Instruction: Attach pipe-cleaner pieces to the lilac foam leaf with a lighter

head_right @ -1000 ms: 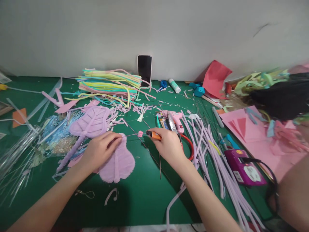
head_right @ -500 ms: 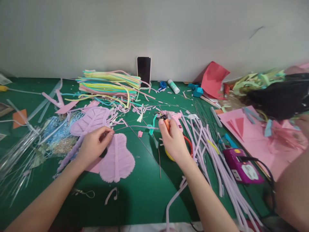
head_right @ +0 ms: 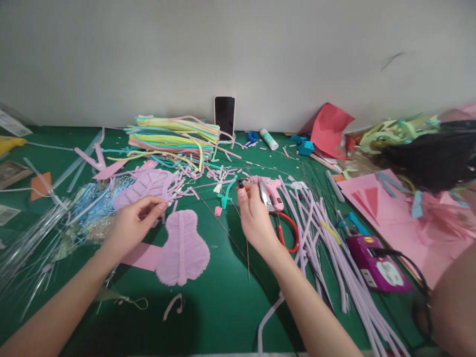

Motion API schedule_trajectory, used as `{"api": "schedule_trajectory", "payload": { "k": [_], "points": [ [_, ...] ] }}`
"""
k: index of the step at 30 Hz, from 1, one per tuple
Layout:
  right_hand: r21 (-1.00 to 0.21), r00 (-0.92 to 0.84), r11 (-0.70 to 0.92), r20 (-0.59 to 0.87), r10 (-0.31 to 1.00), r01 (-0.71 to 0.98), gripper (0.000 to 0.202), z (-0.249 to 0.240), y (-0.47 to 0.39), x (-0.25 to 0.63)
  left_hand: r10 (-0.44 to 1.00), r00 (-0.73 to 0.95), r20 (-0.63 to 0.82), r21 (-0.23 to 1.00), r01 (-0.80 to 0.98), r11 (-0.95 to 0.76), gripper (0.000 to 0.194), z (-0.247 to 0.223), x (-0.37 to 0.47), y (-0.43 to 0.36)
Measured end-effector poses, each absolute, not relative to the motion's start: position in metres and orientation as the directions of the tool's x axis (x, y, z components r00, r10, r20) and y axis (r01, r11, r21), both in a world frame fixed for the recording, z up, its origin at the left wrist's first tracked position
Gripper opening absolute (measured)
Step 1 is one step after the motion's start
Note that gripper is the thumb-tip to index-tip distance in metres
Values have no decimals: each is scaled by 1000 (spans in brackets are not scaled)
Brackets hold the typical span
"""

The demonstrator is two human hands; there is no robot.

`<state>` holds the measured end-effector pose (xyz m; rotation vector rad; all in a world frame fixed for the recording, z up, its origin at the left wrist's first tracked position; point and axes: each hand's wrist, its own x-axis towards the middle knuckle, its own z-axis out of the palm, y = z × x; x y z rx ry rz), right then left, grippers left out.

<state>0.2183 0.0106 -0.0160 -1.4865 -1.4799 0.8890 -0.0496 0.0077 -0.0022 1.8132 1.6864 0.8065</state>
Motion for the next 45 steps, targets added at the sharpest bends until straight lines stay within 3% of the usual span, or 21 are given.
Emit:
{"api": "schedule_trajectory", "payload": {
  "k": [3, 6, 14, 25, 36, 40, 45],
  "points": [
    [-914, -3, 82, 88, 996, 397, 38, -15, 12, 206, 998, 55, 30, 823, 565, -56, 26, -3, -43, 9],
    [-954, -13, -3, -7, 1000, 300, 48, -15, 16, 197, 999, 43, -2, 870, 492, -19, 27, -4, -37, 12],
    [-966, -17, -206, -211, 977, 154, 64, -26, 24, 191, 998, -16, 54, 833, 551, -37, 27, -8, -37, 7],
    [-913, 40, -118, -111, 993, 391, 59, -26, 30, 191, 1000, 27, 10, 844, 535, -23, 26, -16, -36, 2],
    [-966, -167, -238, -220, 961, -96, 33, -36, 35, 187, 999, 15, -28, 861, 509, 17, 28, -17, -35, 2],
    [-960, -215, -262, -236, 948, -103, 29, -36, 35, 187, 999, 21, -30, 864, 503, 16, 28, -19, -35, 3],
    [-971, -191, -240, -240, 952, 28, 26, -33, 33, 186, 999, 25, -31, 864, 503, 14, 29, -20, -35, 3]
  ]
}}
